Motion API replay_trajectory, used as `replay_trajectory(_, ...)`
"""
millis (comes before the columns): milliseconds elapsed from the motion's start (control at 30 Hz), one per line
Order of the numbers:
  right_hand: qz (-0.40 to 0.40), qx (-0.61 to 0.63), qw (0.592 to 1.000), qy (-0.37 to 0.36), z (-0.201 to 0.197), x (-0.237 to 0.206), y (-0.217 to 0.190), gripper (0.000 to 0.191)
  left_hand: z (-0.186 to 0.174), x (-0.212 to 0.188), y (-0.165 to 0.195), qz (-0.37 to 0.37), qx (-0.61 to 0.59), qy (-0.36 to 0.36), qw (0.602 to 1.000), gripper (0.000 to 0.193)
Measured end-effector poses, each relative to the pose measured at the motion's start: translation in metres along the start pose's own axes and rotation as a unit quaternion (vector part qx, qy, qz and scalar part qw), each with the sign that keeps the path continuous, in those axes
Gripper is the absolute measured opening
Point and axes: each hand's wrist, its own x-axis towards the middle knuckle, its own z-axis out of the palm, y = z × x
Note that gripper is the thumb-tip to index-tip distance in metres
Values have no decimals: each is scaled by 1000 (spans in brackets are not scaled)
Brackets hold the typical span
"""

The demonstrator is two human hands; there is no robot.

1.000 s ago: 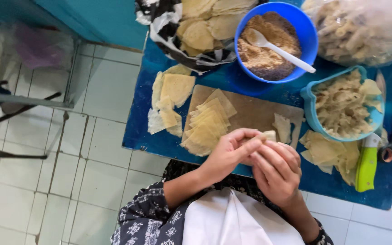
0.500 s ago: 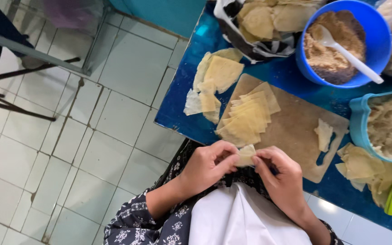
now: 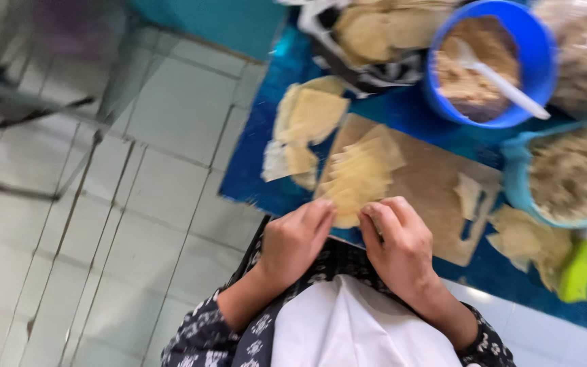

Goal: The person tears flat cracker sheets into smaller pieces by hand and stacks the pieces on a cutting board. They then use a knife to trim pieces and use a spoon to scoop seasoning powder from a blue bowl and sprinkle it over the cracker pieces on the board.

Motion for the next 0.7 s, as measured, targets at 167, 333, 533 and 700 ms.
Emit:
replay_trajectory(167,89,-165,976,113,-58,-11,50,33,4,-4,-5,-65,-83,22,994,14)
replay_trajectory(333,136,-363,921,18,-102,-30,100,27,7,-6,-21,-60,-134,89,985,16)
replay_trajectory(533,132,-350,927,-12,-116,-38,112,18,8,-3,-34,-30,-126,109,986,20)
replay_trajectory(700,198,-239,950,20,-135,-22,88,27,7,1,-35,22,-97,102,990,24)
